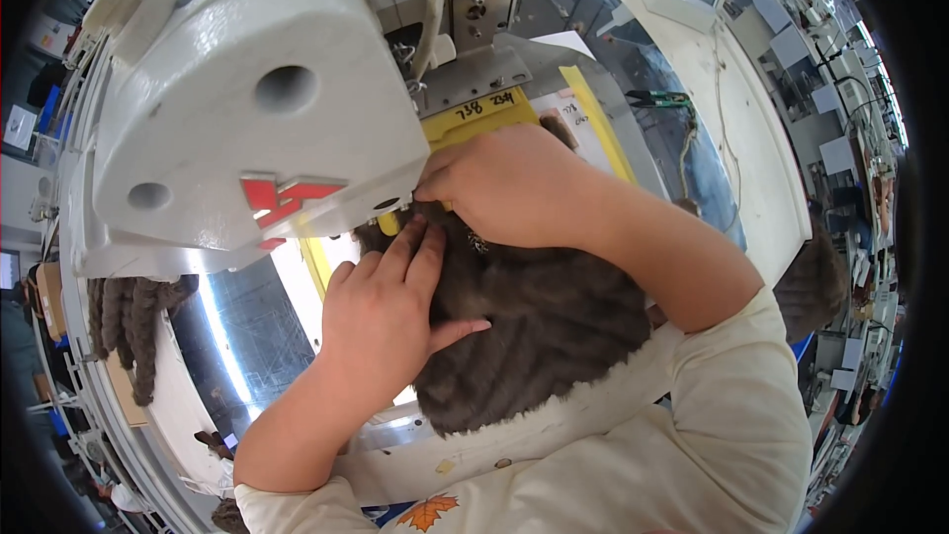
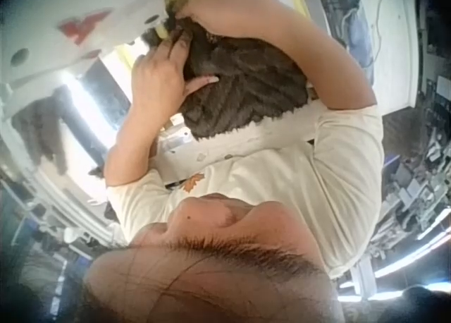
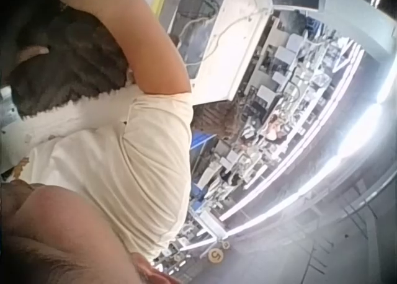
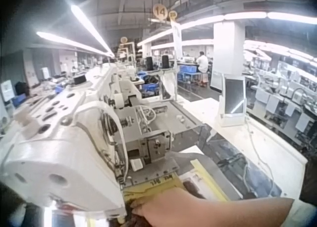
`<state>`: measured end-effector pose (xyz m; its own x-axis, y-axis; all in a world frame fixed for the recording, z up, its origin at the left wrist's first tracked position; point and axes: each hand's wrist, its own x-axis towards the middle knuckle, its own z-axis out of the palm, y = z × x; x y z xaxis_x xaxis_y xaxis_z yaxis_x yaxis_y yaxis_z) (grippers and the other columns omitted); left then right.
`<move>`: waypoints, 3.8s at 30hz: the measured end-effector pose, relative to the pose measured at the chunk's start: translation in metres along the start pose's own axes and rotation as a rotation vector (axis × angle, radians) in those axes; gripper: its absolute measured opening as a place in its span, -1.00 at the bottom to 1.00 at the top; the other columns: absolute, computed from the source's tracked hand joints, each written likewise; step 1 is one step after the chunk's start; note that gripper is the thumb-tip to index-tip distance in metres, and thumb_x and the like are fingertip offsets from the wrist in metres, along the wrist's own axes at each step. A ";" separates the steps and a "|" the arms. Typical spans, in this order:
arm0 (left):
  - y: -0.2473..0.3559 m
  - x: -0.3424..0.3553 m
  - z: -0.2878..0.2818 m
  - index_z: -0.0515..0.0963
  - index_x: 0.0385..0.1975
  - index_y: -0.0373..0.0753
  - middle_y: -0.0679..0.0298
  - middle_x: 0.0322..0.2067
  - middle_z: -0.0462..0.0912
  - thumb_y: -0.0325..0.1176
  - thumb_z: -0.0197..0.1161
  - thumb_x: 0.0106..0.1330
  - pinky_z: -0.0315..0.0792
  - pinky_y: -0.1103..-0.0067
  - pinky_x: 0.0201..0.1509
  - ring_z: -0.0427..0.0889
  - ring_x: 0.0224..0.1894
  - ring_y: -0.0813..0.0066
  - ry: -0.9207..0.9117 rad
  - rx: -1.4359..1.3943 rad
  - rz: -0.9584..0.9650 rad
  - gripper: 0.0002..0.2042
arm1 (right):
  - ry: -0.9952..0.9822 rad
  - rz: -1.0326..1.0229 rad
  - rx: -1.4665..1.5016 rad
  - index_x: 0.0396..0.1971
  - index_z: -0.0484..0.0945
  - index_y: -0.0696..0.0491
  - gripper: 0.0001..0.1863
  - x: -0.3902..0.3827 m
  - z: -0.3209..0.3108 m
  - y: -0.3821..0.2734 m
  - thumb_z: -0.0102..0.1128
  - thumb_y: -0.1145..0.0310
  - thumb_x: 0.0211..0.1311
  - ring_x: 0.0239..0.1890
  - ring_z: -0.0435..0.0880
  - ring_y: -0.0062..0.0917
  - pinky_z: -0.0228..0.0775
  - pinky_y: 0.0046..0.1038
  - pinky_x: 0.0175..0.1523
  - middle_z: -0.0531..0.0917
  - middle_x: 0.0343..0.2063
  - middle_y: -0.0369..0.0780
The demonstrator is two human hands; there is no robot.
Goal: The recorder uses an industrial sewing machine to stitch together pieces of fur.
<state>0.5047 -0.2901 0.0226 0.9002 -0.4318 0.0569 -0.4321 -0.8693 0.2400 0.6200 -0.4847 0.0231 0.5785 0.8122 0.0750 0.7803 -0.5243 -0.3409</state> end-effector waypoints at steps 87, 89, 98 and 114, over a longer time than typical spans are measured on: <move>-0.021 0.017 -0.026 0.54 0.27 -0.25 0.15 0.37 0.50 -0.33 0.43 -0.03 0.34 0.27 0.33 0.54 0.30 0.13 -0.190 -0.043 -0.138 -0.29 | -0.341 -0.127 0.191 0.19 0.56 0.19 -0.49 -0.038 -0.007 -0.014 0.13 0.10 0.46 0.11 0.68 -0.16 0.57 -0.15 0.14 0.66 0.13 -0.06; -0.018 0.017 -0.025 0.53 0.29 -0.23 0.18 0.38 0.49 -0.33 0.41 -0.02 0.34 0.25 0.33 0.52 0.30 0.13 -0.167 -0.044 -0.157 -0.29 | -0.166 -0.219 0.191 0.23 0.50 0.28 -0.30 -0.053 -0.007 -0.009 0.27 -0.02 0.35 0.19 0.63 -0.18 0.54 -0.15 0.19 0.58 0.24 -0.05; 0.037 -0.003 -0.017 0.57 0.13 -0.25 0.07 0.17 0.58 -0.31 0.49 -0.04 0.32 0.20 0.34 0.52 0.22 0.04 0.014 -0.028 0.032 -0.38 | -0.497 -0.053 -0.141 -0.50 0.72 0.16 -0.88 -0.074 -0.047 -0.027 0.28 0.43 0.00 -0.29 0.79 -0.16 0.65 -0.21 -0.20 0.76 -0.41 -0.05; 0.047 -0.023 -0.022 0.68 -0.26 -0.25 0.20 -0.36 0.68 -0.30 0.56 -0.03 0.45 0.34 0.02 0.68 -0.21 0.21 0.004 0.032 -0.088 -0.66 | -0.350 0.086 -0.341 -0.47 0.77 0.04 -0.90 -0.085 -0.096 -0.024 0.30 0.44 0.04 -0.29 0.82 -0.31 0.64 -0.28 -0.25 0.78 -0.43 -0.17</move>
<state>0.4647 -0.3159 0.0538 0.9350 -0.3522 0.0407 -0.3525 -0.9111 0.2136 0.5751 -0.5664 0.1149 0.5753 0.7688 -0.2792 0.8003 -0.5996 -0.0021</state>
